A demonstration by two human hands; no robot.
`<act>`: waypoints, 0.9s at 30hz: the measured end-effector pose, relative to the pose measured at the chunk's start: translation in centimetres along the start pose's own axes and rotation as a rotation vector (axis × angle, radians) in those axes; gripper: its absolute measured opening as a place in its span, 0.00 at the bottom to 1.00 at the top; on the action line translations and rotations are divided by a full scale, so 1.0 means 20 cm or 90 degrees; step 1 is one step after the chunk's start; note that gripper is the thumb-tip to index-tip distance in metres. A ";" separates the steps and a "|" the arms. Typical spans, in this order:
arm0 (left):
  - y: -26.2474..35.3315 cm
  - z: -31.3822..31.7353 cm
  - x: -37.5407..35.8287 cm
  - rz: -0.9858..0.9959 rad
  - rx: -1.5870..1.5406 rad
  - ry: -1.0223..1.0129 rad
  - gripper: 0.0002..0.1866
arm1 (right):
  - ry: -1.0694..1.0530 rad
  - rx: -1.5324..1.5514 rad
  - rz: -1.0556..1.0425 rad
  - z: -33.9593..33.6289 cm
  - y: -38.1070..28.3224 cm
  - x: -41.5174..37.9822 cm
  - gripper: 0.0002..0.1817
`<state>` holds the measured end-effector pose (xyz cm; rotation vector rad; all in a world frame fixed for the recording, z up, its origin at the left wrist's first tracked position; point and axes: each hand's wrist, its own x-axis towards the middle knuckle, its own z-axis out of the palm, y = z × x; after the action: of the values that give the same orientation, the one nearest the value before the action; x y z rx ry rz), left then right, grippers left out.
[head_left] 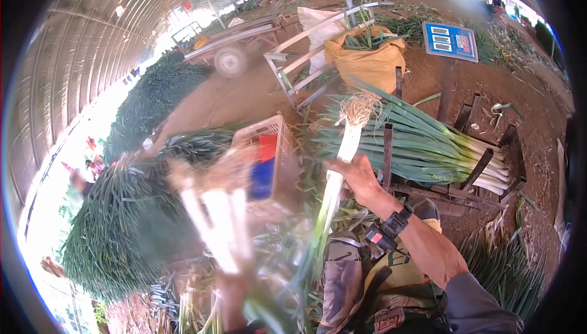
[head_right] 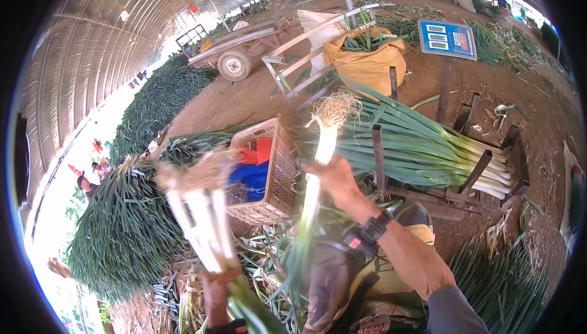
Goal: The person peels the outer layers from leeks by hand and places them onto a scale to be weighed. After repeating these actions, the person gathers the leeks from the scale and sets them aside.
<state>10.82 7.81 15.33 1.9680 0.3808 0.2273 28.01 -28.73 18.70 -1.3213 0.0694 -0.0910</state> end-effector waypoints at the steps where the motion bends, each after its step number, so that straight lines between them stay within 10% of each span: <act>1: 0.01 0.17 0.00 0.046 -0.126 -0.025 0.17 | -0.004 0.025 0.019 0.01 -0.02 -0.01 0.14; 5: -0.07 0.55 0.10 0.219 -0.136 -0.237 0.10 | -0.020 0.083 0.041 -0.01 -0.03 -0.04 0.16; 15: 0.07 0.78 0.15 -0.002 -0.250 -0.375 0.12 | 0.001 0.047 0.069 -0.05 0.11 -0.01 0.17; 27: -0.03 0.83 0.27 0.000 -0.240 -0.394 0.17 | -0.390 -0.306 0.140 -0.28 0.01 -0.10 0.30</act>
<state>21.16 -4.12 7.81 1.5652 -0.0652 -0.2923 25.40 -33.87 17.19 -1.7594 -0.3025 0.5476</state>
